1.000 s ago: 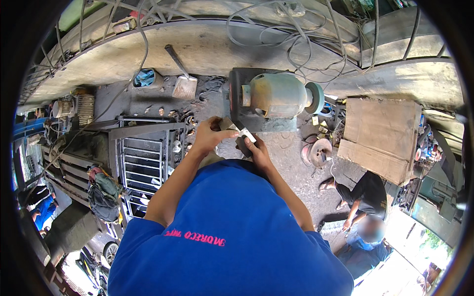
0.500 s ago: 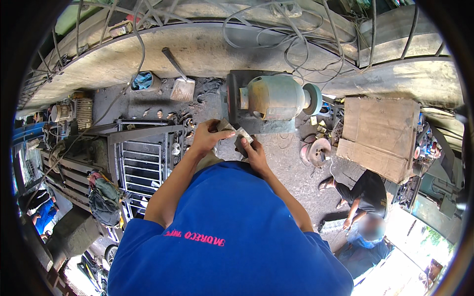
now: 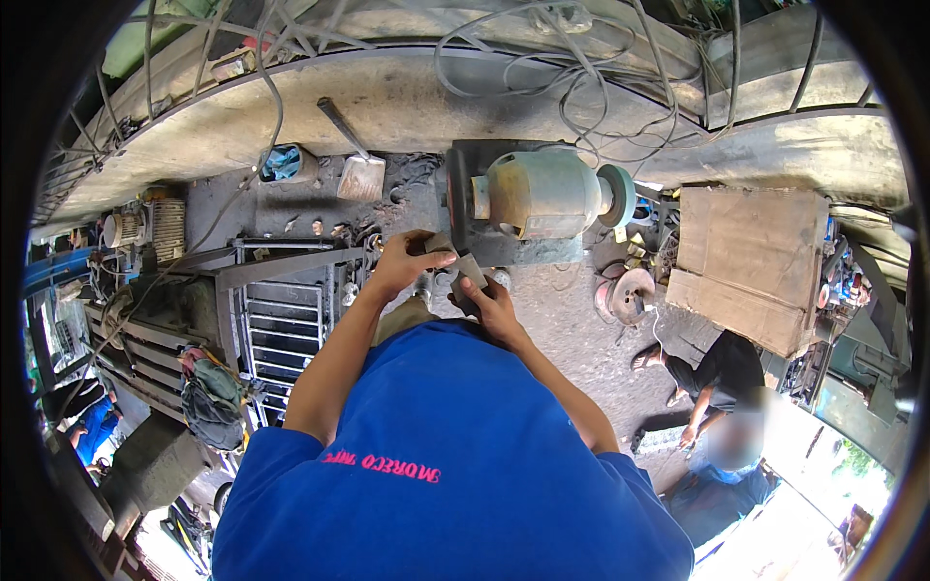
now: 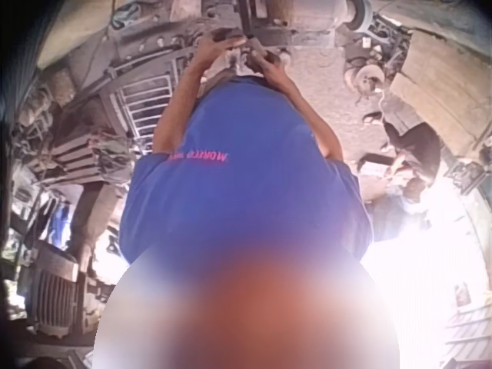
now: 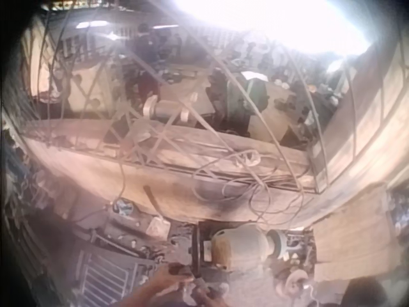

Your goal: The person holds a small metal block against a bench grinder wheel, rotating it to grind different faces. They periodically lift the block to check the surface. A coworker nearby also grinds a similar part.

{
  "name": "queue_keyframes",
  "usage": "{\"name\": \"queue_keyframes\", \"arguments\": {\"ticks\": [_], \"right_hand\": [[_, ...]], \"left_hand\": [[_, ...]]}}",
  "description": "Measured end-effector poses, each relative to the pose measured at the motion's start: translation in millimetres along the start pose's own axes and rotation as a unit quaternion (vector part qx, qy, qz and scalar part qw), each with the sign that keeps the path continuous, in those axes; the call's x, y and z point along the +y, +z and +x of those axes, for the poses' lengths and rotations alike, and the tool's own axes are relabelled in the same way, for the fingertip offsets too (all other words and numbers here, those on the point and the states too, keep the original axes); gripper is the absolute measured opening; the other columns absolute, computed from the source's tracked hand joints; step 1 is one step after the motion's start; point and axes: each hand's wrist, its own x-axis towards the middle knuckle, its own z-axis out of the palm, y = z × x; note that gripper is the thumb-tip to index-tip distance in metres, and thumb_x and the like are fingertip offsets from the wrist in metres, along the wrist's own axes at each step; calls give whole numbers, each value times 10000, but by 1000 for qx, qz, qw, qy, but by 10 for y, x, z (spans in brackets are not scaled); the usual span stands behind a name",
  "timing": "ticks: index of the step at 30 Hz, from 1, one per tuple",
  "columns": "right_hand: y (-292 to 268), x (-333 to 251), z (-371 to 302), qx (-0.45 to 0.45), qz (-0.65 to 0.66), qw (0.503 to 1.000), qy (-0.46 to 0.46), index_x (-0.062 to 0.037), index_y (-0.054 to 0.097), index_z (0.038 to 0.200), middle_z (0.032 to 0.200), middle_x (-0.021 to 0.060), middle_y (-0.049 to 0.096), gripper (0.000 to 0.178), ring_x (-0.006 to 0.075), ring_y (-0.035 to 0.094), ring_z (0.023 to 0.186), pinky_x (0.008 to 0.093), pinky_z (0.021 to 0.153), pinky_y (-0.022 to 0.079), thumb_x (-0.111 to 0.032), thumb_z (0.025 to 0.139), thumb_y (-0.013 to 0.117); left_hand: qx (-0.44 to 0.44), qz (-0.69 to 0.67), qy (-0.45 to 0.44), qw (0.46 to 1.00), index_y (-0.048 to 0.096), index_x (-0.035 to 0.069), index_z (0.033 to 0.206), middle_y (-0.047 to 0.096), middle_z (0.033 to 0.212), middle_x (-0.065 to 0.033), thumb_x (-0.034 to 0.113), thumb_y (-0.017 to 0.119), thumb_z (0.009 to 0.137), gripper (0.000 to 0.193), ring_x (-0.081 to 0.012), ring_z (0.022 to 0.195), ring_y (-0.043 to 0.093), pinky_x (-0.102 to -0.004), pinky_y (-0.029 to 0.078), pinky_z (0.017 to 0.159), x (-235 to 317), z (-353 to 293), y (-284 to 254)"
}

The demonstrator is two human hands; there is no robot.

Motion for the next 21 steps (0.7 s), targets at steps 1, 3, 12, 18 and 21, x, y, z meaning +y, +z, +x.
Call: {"name": "queue_keyframes", "arguments": {"ticks": [1,3,12,18,21], "right_hand": [[8,13,5,-2,-1,1000,4,104,592,1154,1016,162,664,712,182,615,925,318,820,491,-543,872,686],[34,33,12,3,-2,1000,9,117,591,1145,1024,177,662,729,195,615,938,327,830,488,-545,858,699],[205,-10,-22,60,-45,997,-16,128,607,1109,1029,205,658,734,221,606,966,353,854,473,-546,840,716],[330,19,-47,83,44,996,-1,95,625,1036,894,126,647,666,152,593,818,277,708,472,-541,857,706],[402,-46,-85,102,86,990,53,71,634,1000,864,108,634,609,136,593,776,242,667,464,-519,870,703]], "left_hand": [[-5,-6,1,1000,655,-85,1080,692,961,-107,183,809,766,441,-154,864,636,-296,495,794,-4,8,-7],[-3,-27,5,1000,627,-91,1128,684,990,-107,190,793,785,473,-154,901,630,-294,489,818,-40,27,1],[-42,-70,17,997,568,-102,1219,647,1060,-126,299,632,876,532,-162,947,589,-282,454,833,-312,133,-170],[-25,-29,13,999,588,-97,1183,647,1034,-107,310,592,920,484,-148,896,580,-275,450,793,-384,156,-149],[-27,-42,-3,999,600,-52,1140,626,961,-69,256,556,946,366,-133,832,583,-267,456,734,-505,191,-154]]}}
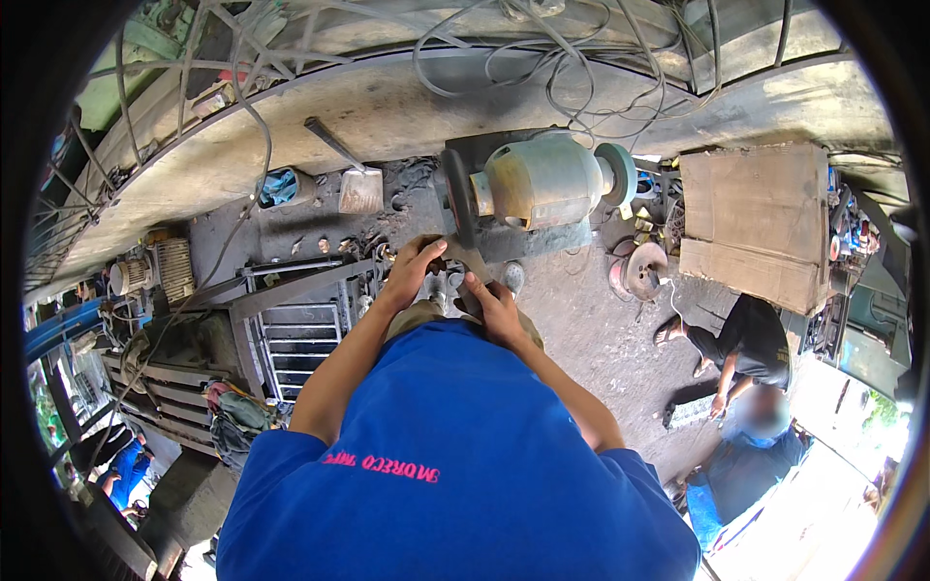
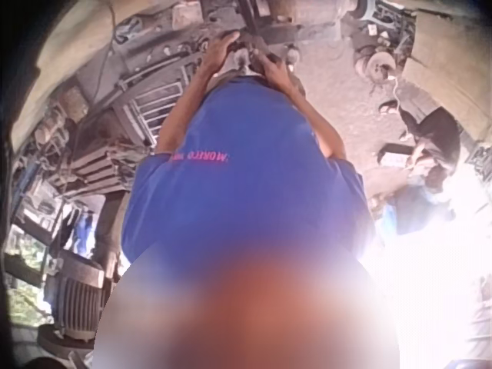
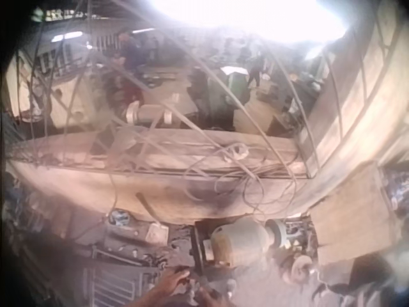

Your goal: The person holds a small metal block against a bench grinder wheel, rotating it to grind different faces. They periodically lift the block to check the surface. A coworker nearby also grinds a similar part.

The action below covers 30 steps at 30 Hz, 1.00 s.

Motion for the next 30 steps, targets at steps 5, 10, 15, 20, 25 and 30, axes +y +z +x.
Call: {"name": "queue_keyframes", "arguments": {"ticks": [5,10,15,20,25,30], "right_hand": [[69,-162,-27,1,194,975,105,49,635,1011,896,98,643,520,164,624,767,276,683,525,-445,874,723],[41,16,-102,7,102,992,74,41,643,1023,886,97,665,414,190,644,720,321,681,572,-330,871,747],[-143,115,-367,68,-252,958,115,68,705,935,809,134,689,554,235,684,712,318,720,557,-454,774,798],[-199,-423,-753,55,-434,895,-81,64,709,934,875,223,698,715,353,685,846,406,804,538,-558,603,823],[-168,-1018,-1248,17,-515,828,-221,41,644,1097,1038,206,635,745,366,639,956,430,848,519,-442,564,839],[-295,-1375,-1795,12,-419,810,-409,29,583,1173,1043,176,636,762,368,637,948,420,838,523,-242,530,888]], "left_hand": [[74,-26,-64,995,617,-21,1057,653,883,-71,163,550,931,233,-129,697,593,-264,460,615,-334,-24,-197],[1,9,-225,974,582,-39,1141,691,913,-139,141,558,873,323,-194,762,658,-289,508,658,-528,-273,-527],[2,-182,-273,945,543,11,1226,626,1193,-146,454,580,918,541,-225,1021,616,-383,469,915,-608,-526,-457],[-36,-298,-297,906,520,-35,1310,590,1289,-189,722,486,865,878,-309,1202,553,-477,381,1092,-480,-663,46],[60,-425,-247,869,617,-16,1181,653,1180,-178,746,484,843,844,-310,1056,631,-454,486,960,-138,-936,724],[35,-533,-108,838,577,-17,1221,634,1189,-208,714,404,892,820,-335,1069,633,-475,515,931,209,-1286,1389]]}}
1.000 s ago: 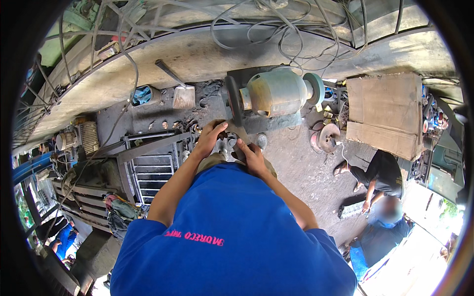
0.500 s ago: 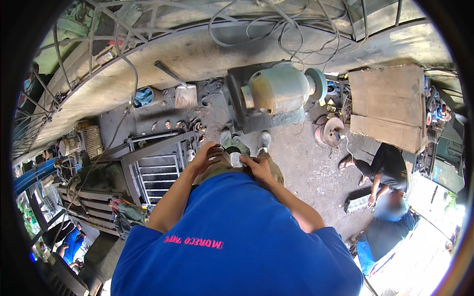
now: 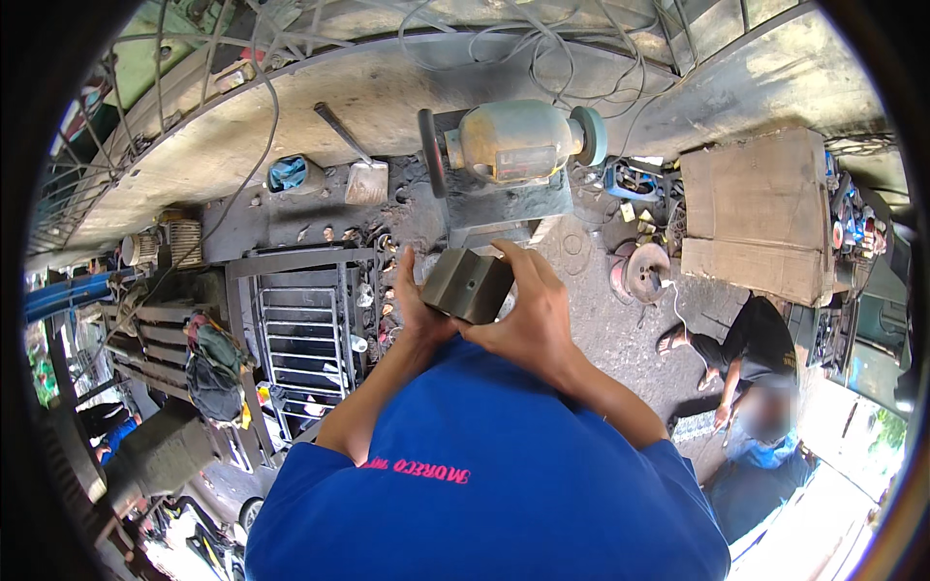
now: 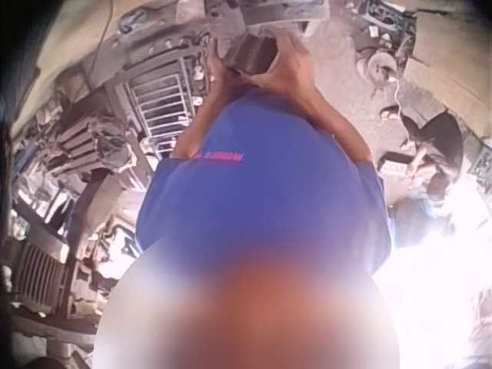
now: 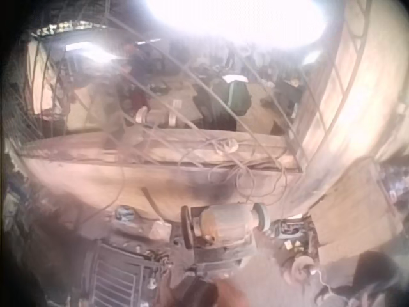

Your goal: The person holds a small metal block against a bench grinder wheel, rotating it to grind different faces. They periodically lift the block to check the surface. A coworker nearby also grinds a similar part.

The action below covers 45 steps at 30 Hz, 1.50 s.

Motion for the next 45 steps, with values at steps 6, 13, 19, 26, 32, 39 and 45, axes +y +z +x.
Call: {"name": "queue_keyframes", "arguments": {"ticks": [6,13,19,26,32,39,45], "right_hand": [[-291,-97,-109,99,21,973,-207,15,612,1144,1064,166,653,741,308,654,949,392,824,546,-208,511,927],[-406,-7,-216,92,49,967,-234,23,610,1166,1096,170,662,766,302,660,993,374,860,537,-222,518,940],[-476,34,-252,61,81,971,-214,36,608,1176,1096,164,668,792,265,662,998,356,865,532,-232,514,951],[-413,249,-331,-9,174,976,-130,65,488,1296,1231,166,593,850,234,603,1134,372,1002,478,-77,581,926],[91,838,-298,-114,399,909,36,63,448,1312,1247,137,580,850,214,544,1219,368,1096,393,-73,614,914],[572,1214,-281,-225,474,842,124,84,397,1399,1368,155,521,923,219,489,1284,378,1130,350,-73,643,902],[712,1276,-97,-260,501,800,203,57,447,1400,1300,117,581,895,198,544,1201,333,1056,415,-51,630,890]], "left_hand": [[-193,-120,-32,973,553,-23,1244,625,1166,-215,692,369,916,807,-334,1022,655,-443,575,844,-195,-172,268],[-203,-94,14,975,571,-5,1228,621,1179,-206,681,415,901,776,-322,1006,655,-445,561,864,-352,-189,317],[-143,-63,46,987,622,24,1144,649,1122,-170,648,444,906,692,-301,1007,646,-438,534,899,-398,-349,482],[-14,-12,162,987,646,37,1029,675,1009,-132,647,487,904,642,-278,944,656,-417,525,893,-254,-509,605],[96,319,342,879,666,-3,978,675,876,-103,557,371,1012,634,-197,815,649,-334,525,769,47,-355,423],[209,444,366,790,693,-64,938,646,804,-79,505,495,991,606,-137,753,547,-284,460,729,125,-225,272],[6,339,283,897,558,-63,1243,635,1132,-127,234,808,809,582,-195,1010,616,-322,489,913,443,-235,-15]]}}
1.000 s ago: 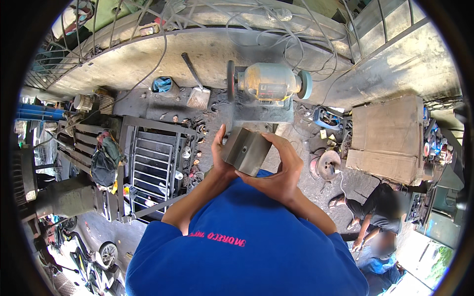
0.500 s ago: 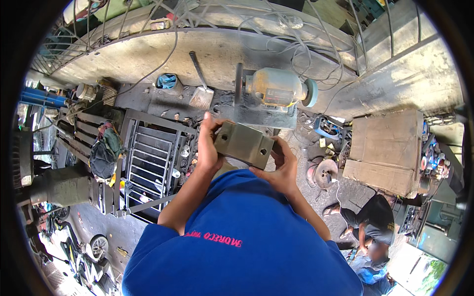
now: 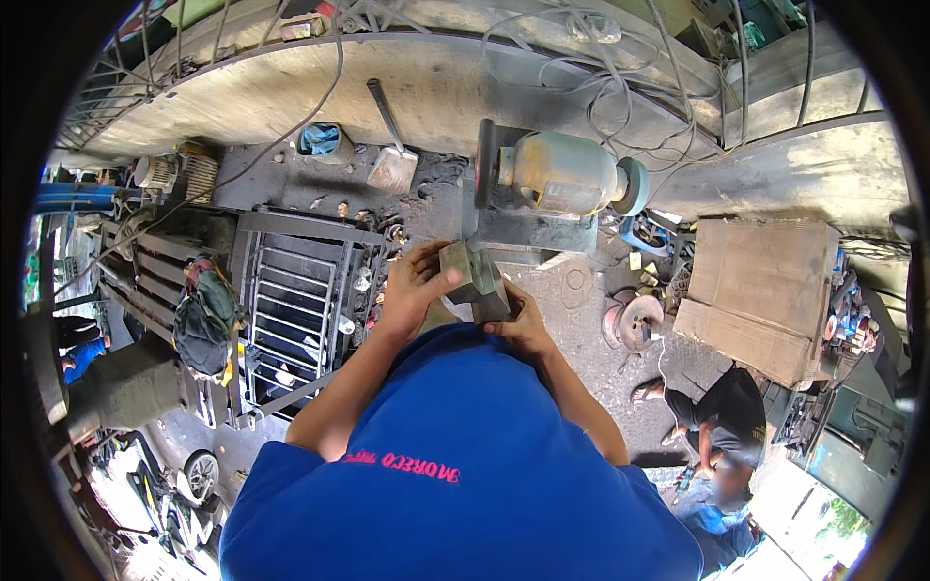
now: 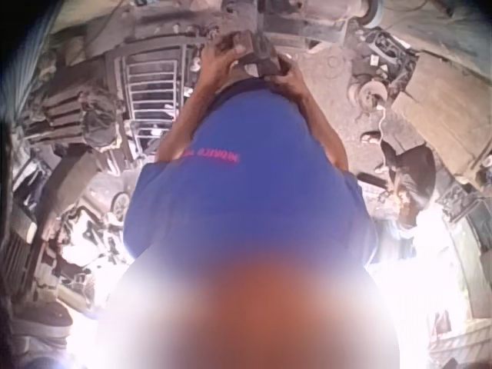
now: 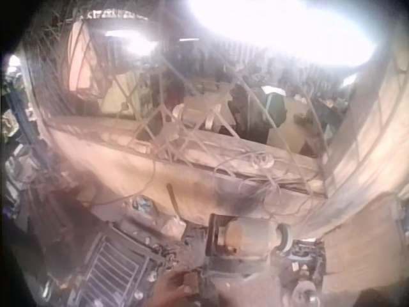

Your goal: The person holds a small metal block against a bench grinder wheel, rotating it to grind different faces. They periodically lift the block to check the surface. A coworker nearby also grinds a similar part.

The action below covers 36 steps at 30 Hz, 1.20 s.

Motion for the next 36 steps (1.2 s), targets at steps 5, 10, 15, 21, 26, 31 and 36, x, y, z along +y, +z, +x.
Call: {"name": "queue_keyframes", "arguments": {"ticks": [5,10,15,21,26,31,36], "right_hand": [[39,85,243,27,-1,1000,15,43,479,1379,1248,95,601,860,174,574,1118,308,1003,444,-64,629,885],[42,190,438,58,-129,989,42,40,484,1375,1223,106,608,854,168,573,1116,298,997,446,-115,635,881],[192,482,688,214,-163,963,14,14,501,1327,1132,105,646,749,177,609,1036,306,942,470,-216,714,864],[32,495,933,221,-53,972,56,101,425,1346,1137,168,646,865,220,614,1032,344,918,489,-293,715,866],[129,567,920,291,-128,943,96,102,382,1399,1188,213,623,902,268,615,1081,340,937,491,-183,654,803],[214,385,863,343,-216,906,119,161,305,1424,1262,306,566,1038,343,579,1165,348,998,453,-255,607,791],[341,228,1003,349,-172,917,89,166,338,1400,1195,291,600,1000,341,605,1108,356,964,468,-243,599,776]], "left_hand": [[-68,45,-40,996,508,-54,1299,596,1242,-151,28,885,654,752,-218,1157,586,-350,476,1017,-27,272,-224],[-109,49,-98,988,498,-76,1304,598,1243,-162,4,864,665,741,-216,1144,597,-348,486,1014,-104,661,-402],[-111,59,-153,980,493,-93,1303,608,1220,-181,1,852,680,725,-221,1116,614,-349,491,1006,-149,926,-499],[-105,124,-109,981,565,-104,1225,674,1117,-164,44,821,742,567,-201,1026,648,-328,516,929,-249,1177,-401],[-97,82,-131,983,554,-99,1242,668,1132,-154,24,803,753,562,-191,1029,642,-314,519,906,-312,1160,-427],[-96,38,-157,982,566,-88,1230,668,1127,-122,25,796,756,538,-178,1015,637,-312,502,923,-301,1189,-428],[-112,35,-126,985,587,-75,1219,670,1127,-116,56,786,774,505,-176,1023,634,-314,484,942,-198,1263,-431]]}}
